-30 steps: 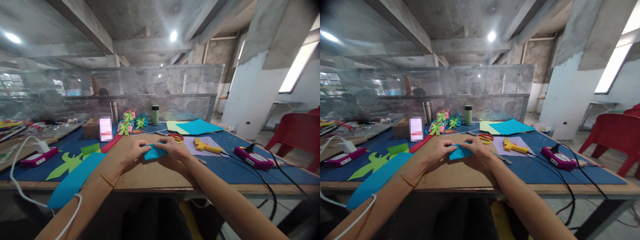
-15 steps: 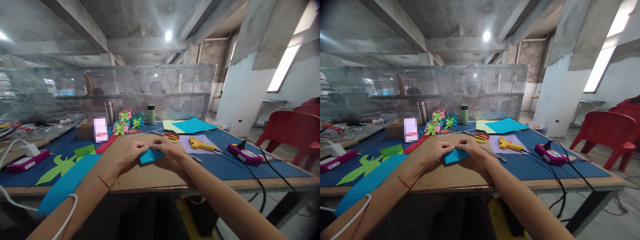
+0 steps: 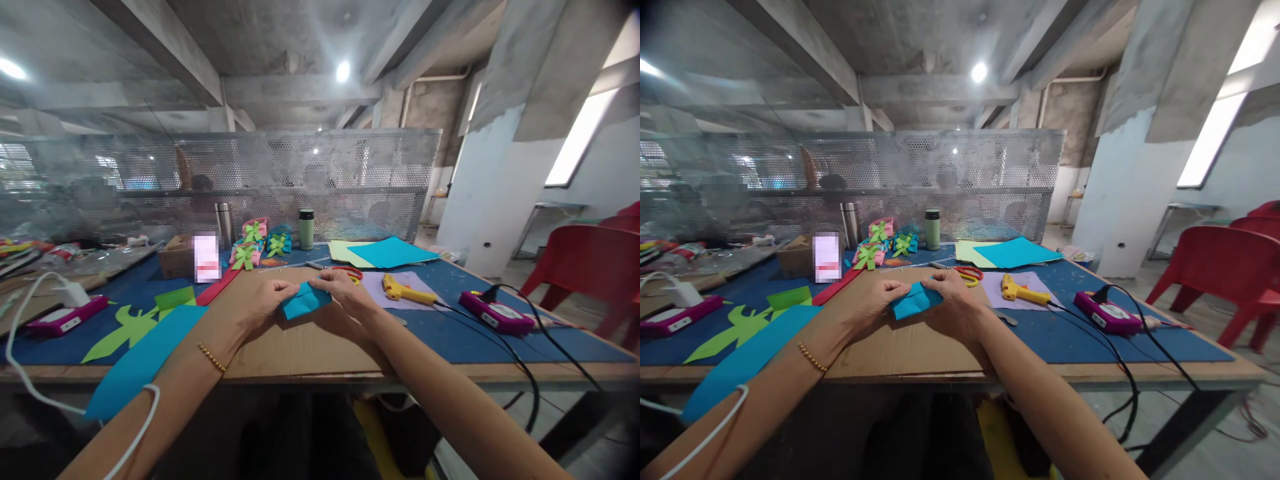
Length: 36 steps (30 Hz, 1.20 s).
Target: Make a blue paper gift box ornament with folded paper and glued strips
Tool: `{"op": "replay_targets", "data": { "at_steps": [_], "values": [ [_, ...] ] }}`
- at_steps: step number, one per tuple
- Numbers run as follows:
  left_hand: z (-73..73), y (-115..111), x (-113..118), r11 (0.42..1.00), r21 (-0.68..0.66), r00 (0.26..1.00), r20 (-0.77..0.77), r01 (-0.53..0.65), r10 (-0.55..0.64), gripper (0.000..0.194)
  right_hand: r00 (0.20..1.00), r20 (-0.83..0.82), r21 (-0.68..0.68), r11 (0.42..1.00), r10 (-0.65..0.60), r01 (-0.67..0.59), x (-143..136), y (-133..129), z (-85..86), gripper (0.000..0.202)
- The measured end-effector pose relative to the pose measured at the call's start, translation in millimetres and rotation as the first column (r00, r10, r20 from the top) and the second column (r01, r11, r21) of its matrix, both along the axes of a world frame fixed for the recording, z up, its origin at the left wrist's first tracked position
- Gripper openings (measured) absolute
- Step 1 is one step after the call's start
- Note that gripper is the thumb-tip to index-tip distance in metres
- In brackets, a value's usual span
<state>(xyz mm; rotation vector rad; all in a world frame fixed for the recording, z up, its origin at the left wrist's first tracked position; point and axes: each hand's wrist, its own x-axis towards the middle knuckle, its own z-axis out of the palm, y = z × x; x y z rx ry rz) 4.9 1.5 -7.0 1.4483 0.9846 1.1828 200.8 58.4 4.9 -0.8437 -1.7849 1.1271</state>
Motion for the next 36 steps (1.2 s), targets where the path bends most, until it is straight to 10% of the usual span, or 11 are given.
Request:
{"op": "replay_targets", "data": {
  "at_steps": [31, 36],
  "values": [
    [0.7, 3, -1, 0.971, 0.151, 0.979, -0.056, -0.187, 0.197, 0.04, 0.999, -0.022, 0.019, 0.999, -0.04, 0.04, 3, -6, 10.6, 0.036],
    [7.2, -7, 2, 0.997, 0.007, 0.997, -0.013, -0.071, 0.071, 0.045, 0.999, -0.018, 0.026, 0.998, -0.051, 0.051, 6, -3, 5.8, 0.039]
  ]
}}
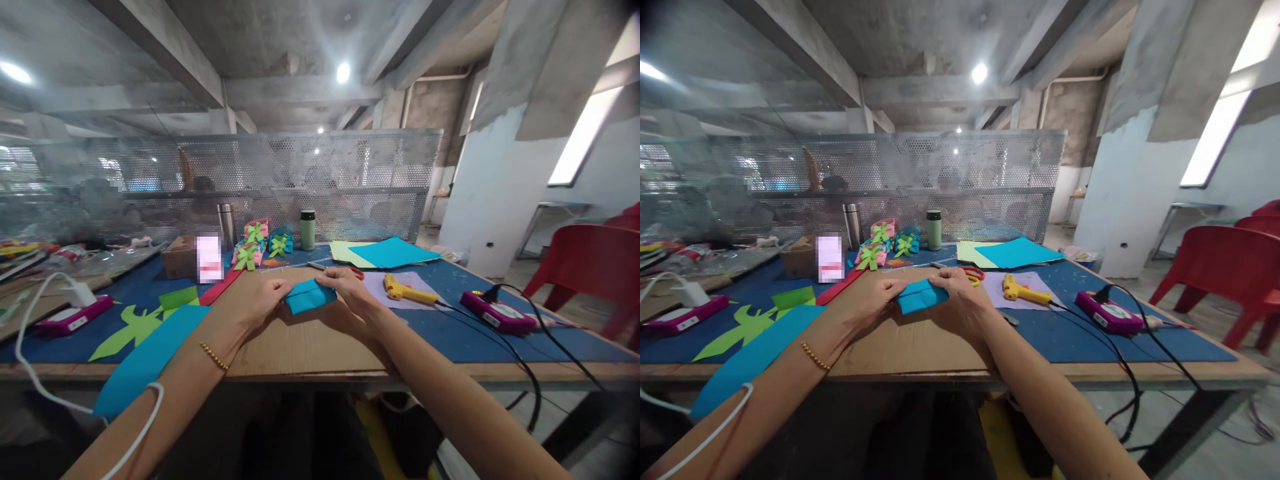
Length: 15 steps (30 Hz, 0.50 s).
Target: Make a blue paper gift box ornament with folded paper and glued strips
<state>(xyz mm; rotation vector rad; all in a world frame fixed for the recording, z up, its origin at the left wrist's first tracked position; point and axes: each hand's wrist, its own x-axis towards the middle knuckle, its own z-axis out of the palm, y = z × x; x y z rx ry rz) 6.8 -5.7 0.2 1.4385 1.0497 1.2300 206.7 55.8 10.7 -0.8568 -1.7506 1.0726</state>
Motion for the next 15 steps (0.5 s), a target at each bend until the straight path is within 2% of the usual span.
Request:
{"op": "replay_targets", "data": {
  "at_steps": [2, 4, 9, 15],
  "values": [
    [0.7, -2.9, 0.4, 0.995, -0.066, 0.997, 0.016, 0.076, -0.075, 0.044, 1.0, 0.017, -0.01, 1.0, 0.02, -0.02, 0.3, 1.8, -2.2, 0.04],
    [-0.6, -3.2, -0.1, 0.991, -0.084, 0.995, 0.027, 0.103, -0.101, 0.042, 0.999, 0.033, -0.009, 0.999, 0.043, -0.043, -0.4, 2.9, -3.2, 0.04],
    [-6.2, 2.3, -4.4, 0.998, -0.039, 0.998, 0.037, 0.047, -0.046, 0.034, 0.996, 0.023, 0.001, 0.996, 0.084, -0.084, -2.3, -1.1, 0.9, 0.033],
    [-6.2, 3.0, -4.7, 0.999, -0.026, 0.999, -0.003, 0.043, -0.043, 0.034, 0.998, 0.034, -0.012, 0.999, 0.045, -0.045, -0.6, -4.3, 4.4, 0.032]
  ]
}}
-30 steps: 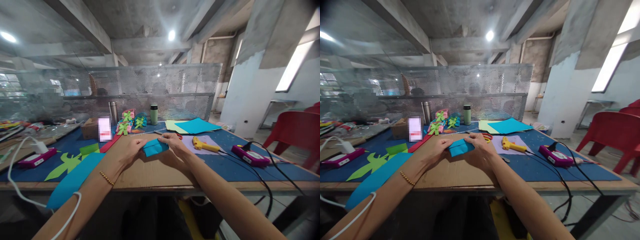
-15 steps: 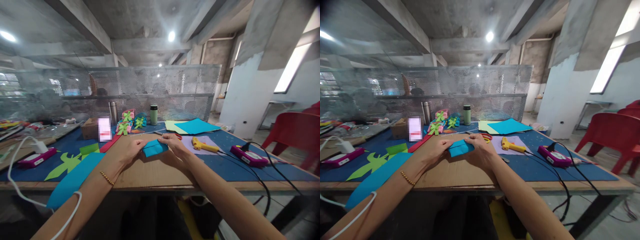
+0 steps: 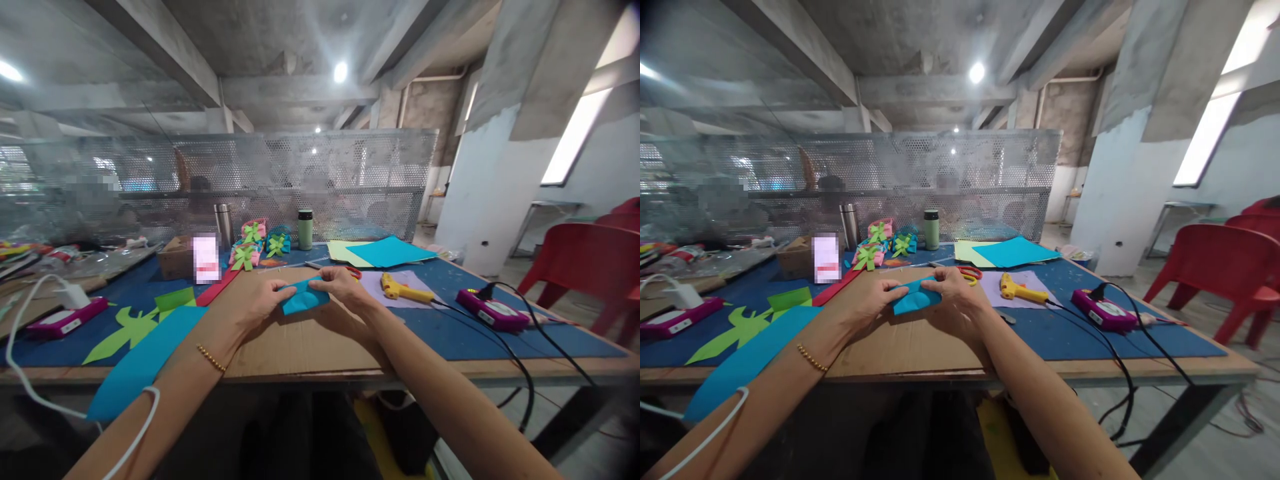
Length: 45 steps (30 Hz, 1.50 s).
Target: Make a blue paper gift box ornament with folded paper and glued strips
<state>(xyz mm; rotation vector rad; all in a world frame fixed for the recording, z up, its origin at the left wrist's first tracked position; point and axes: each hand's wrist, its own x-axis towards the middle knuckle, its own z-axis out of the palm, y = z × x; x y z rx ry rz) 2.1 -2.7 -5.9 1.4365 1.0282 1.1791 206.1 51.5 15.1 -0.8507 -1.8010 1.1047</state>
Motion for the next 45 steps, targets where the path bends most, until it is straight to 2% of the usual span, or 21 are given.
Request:
{"op": "replay_targets", "data": {
  "at_steps": [7, 11, 17, 24, 27, 30, 34, 38, 43, 45],
  "values": [
    [3.1, -2, 4, 0.997, 0.066, 0.998, -0.049, -0.041, 0.045, 0.035, 0.999, -0.046, -0.018, 1.0, 0.003, -0.004, 1, 5, -2.5, 0.033],
    [2.7, 1, 1, 0.995, 0.095, 0.997, -0.079, -0.016, 0.023, 0.036, 0.999, -0.038, -0.039, 0.999, 0.012, -0.013, 3, 6, -3.1, 0.033],
    [3.4, 0, 0, 0.998, 0.068, 0.996, -0.091, 0.006, 0.0, 0.035, 0.999, -0.04, -0.048, 0.999, 0.023, -0.025, 2, 7, -3.1, 0.034],
    [5.1, 3, -2, 0.989, 0.149, 0.992, -0.121, -0.004, 0.022, 0.035, 0.995, -0.1, -0.032, 0.999, 0.021, -0.024, 1, 4, -1.9, 0.03],
    [1.6, 4, -5, 0.992, 0.125, 0.993, -0.117, 0.009, 0.006, 0.034, 0.999, -0.028, 0.014, 0.999, 0.042, -0.042, 0, -1, 1.6, 0.034],
    [-2.3, 6, -6, 0.995, 0.085, 0.99, -0.137, 0.046, -0.035, 0.032, 0.988, 0.12, 0.049, 0.993, 0.102, -0.108, -3, -2, 1.5, 0.038],
    [-3.2, 7, -5, 0.996, 0.084, 0.981, -0.195, 0.034, -0.017, 0.033, 0.967, 0.223, 0.124, 0.98, 0.123, -0.153, -6, 0, -2.0, 0.041],
    [-2.4, 7, -4, 0.997, 0.064, 0.985, -0.17, 0.039, -0.028, 0.034, 0.97, 0.217, 0.138, 0.98, 0.113, -0.145, -5, -1, -1.3, 0.04],
    [-1.3, 8, -9, 0.993, 0.114, 0.992, -0.122, 0.039, -0.025, 0.032, 0.994, 0.104, 0.116, 0.992, 0.032, -0.044, 3, 3, 1.4, 0.04],
    [0.7, 6, -10, 0.993, 0.112, 0.993, -0.113, 0.027, -0.014, 0.032, 0.995, 0.09, 0.11, 0.993, 0.034, -0.044, 6, 6, 1.4, 0.043]
  ]
}}
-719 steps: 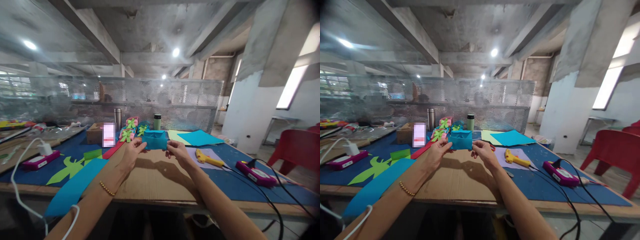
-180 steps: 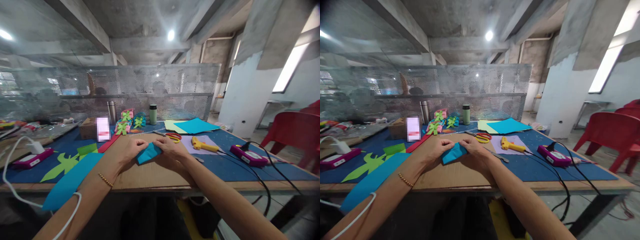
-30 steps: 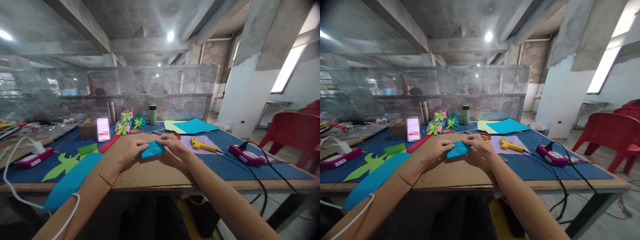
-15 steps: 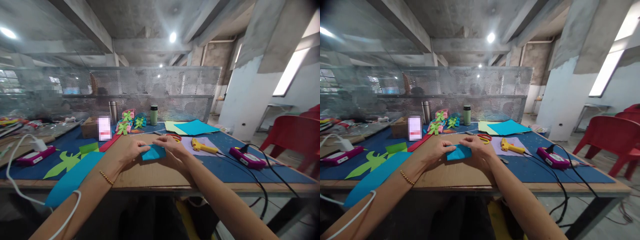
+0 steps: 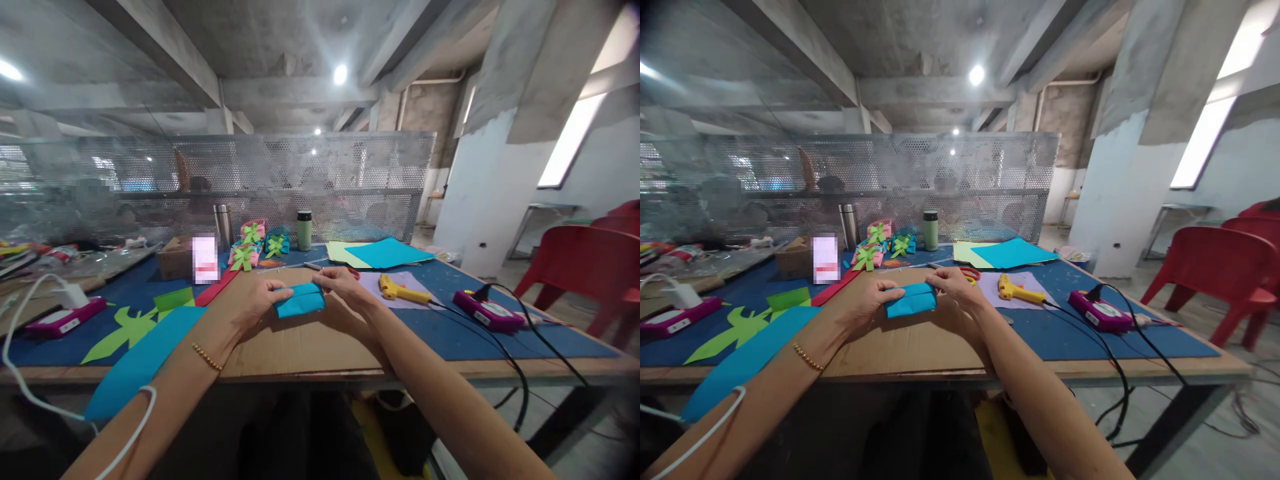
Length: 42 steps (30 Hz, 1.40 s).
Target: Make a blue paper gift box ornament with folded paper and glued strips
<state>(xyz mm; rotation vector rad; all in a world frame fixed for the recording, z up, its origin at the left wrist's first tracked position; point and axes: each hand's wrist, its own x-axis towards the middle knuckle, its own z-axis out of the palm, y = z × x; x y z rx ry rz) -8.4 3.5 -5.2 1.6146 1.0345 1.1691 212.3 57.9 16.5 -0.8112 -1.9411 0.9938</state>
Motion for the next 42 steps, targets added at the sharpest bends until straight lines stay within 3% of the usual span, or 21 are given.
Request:
{"op": "replay_targets", "data": {
  "at_steps": [3, 7, 14, 19, 23, 28, 34, 39, 42],
  "values": [
    [3.6, -4, 1, 1.0, -0.012, 1.0, 0.012, -0.021, 0.021, 0.033, 0.997, 0.061, -0.032, 0.998, 0.051, -0.049, 1, 2, -1.4, 0.048],
    [4.9, -6, 4, 0.999, -0.037, 0.999, 0.023, -0.028, 0.029, 0.036, 0.998, 0.054, -0.065, 0.998, 0.01, -0.007, -3, -1, -3.7, 0.046],
    [-0.8, 1, 3, 0.999, -0.025, 1.0, 0.011, -0.023, 0.023, 0.033, 0.998, 0.039, 0.045, 0.998, -0.051, 0.05, -9, -7, -1.9, 0.04],
    [2.7, -1, 1, 0.999, 0.027, 1.0, 0.022, -0.02, 0.019, 0.032, 0.999, -0.039, -0.055, 0.998, 0.022, -0.024, -9, -8, -2.9, 0.042],
    [6.5, -7, 5, 0.998, -0.04, 0.999, 0.025, -0.04, 0.041, 0.034, 0.999, -0.032, -0.164, 0.986, 0.021, -0.026, -8, -8, -5.2, 0.038],
    [7.7, -12, 8, 0.99, -0.14, 0.996, 0.082, -0.022, 0.034, 0.038, 0.997, -0.073, -0.131, 0.991, 0.018, -0.028, -5, 1, -9.2, 0.034],
    [7.1, -7, 6, 0.994, -0.072, 0.995, 0.053, -0.079, 0.083, 0.037, 0.996, -0.079, -0.105, 0.994, -0.032, 0.024, -2, 6, -10.7, 0.034],
    [6.0, -3, 6, 0.992, 0.006, 0.992, 0.033, -0.124, 0.123, 0.034, 0.996, -0.094, -0.099, 0.995, 0.0, -0.01, -4, 5, -12.4, 0.036],
    [4.4, -2, 5, 0.994, -0.027, 0.992, 0.065, -0.103, 0.105, 0.034, 0.993, -0.115, -0.105, 0.994, 0.026, -0.039, -5, 6, -14.1, 0.035]
  ]
}}
